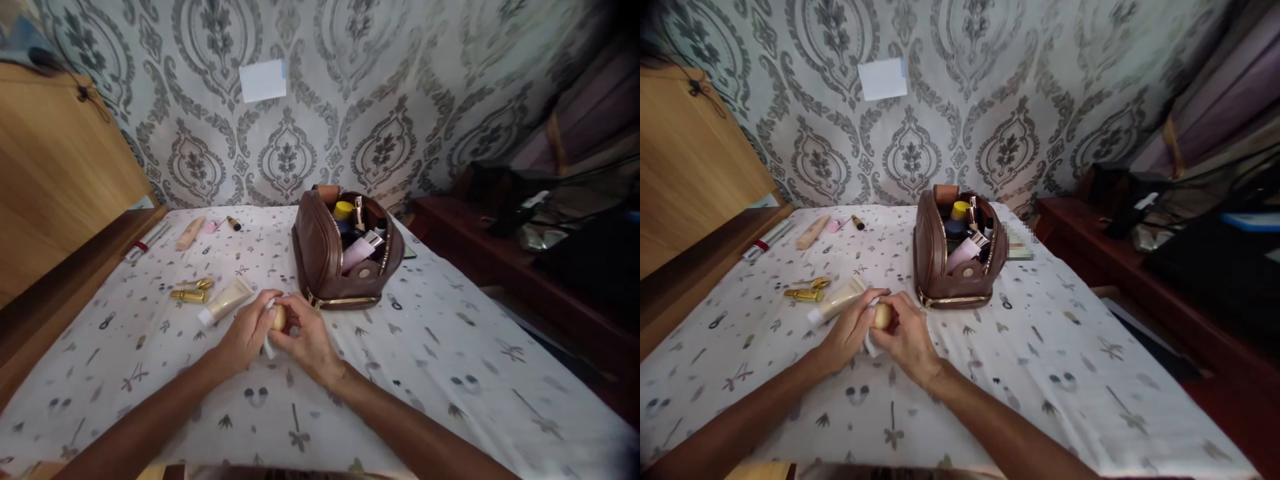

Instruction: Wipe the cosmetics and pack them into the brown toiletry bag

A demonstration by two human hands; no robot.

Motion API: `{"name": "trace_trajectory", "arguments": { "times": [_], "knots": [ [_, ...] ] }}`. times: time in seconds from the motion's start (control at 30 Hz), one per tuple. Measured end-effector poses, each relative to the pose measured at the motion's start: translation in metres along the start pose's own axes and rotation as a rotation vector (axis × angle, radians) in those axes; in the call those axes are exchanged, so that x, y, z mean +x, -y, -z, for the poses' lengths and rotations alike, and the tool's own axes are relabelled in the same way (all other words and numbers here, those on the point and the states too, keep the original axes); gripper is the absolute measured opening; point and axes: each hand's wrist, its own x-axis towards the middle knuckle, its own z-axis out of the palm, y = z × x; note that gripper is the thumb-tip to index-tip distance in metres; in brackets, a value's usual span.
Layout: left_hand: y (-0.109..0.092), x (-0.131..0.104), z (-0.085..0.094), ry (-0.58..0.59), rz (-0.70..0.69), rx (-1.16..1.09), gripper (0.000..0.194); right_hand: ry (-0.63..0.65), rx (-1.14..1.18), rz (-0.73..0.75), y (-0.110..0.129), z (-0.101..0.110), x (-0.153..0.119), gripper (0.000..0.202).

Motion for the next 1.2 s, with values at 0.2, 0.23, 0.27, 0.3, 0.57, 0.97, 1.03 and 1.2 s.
{"name": "trace_trajectory", "arguments": {
  "times": [0.2, 0.23, 0.27, 0.3, 0.57, 0.97, 1.03, 1.2],
  "knots": [
    [-0.003, 0.000, 0.006, -0.299, -0.072, 0.101, 0.036, -0.053, -0.182, 0.046, 0.006, 0.002, 0.004, 0.022],
    [-0.003, -0.001, 0.004, -0.288, -0.115, 0.142, 0.035, -0.038, -0.213, 0.054, 0.006, 0.002, 0.003, 0.023],
    [-0.003, -0.003, 0.001, -0.252, -0.150, 0.193, 0.035, -0.017, -0.232, 0.063, 0.005, 0.001, 0.003, 0.024],
    [-0.002, -0.004, -0.002, -0.203, -0.171, 0.246, 0.036, 0.002, -0.237, 0.076, 0.004, 0.000, 0.001, 0.025],
    [-0.004, -0.001, 0.003, -0.184, 0.075, -0.054, 0.044, -0.008, -0.041, 0.012, -0.001, -0.001, 0.001, 0.024],
    [-0.005, 0.000, 0.003, -0.136, 0.168, -0.132, 0.046, -0.025, -0.030, 0.108, -0.006, -0.001, -0.003, 0.037],
    [-0.001, -0.002, 0.003, -0.126, 0.205, -0.149, 0.046, -0.017, -0.061, 0.099, -0.006, 0.000, -0.003, 0.039],
    [0.017, -0.006, -0.002, -0.250, 0.392, -0.219, 0.063, 0.027, -0.047, 0.124, -0.004, 0.003, -0.005, 0.051]
  ]
}}
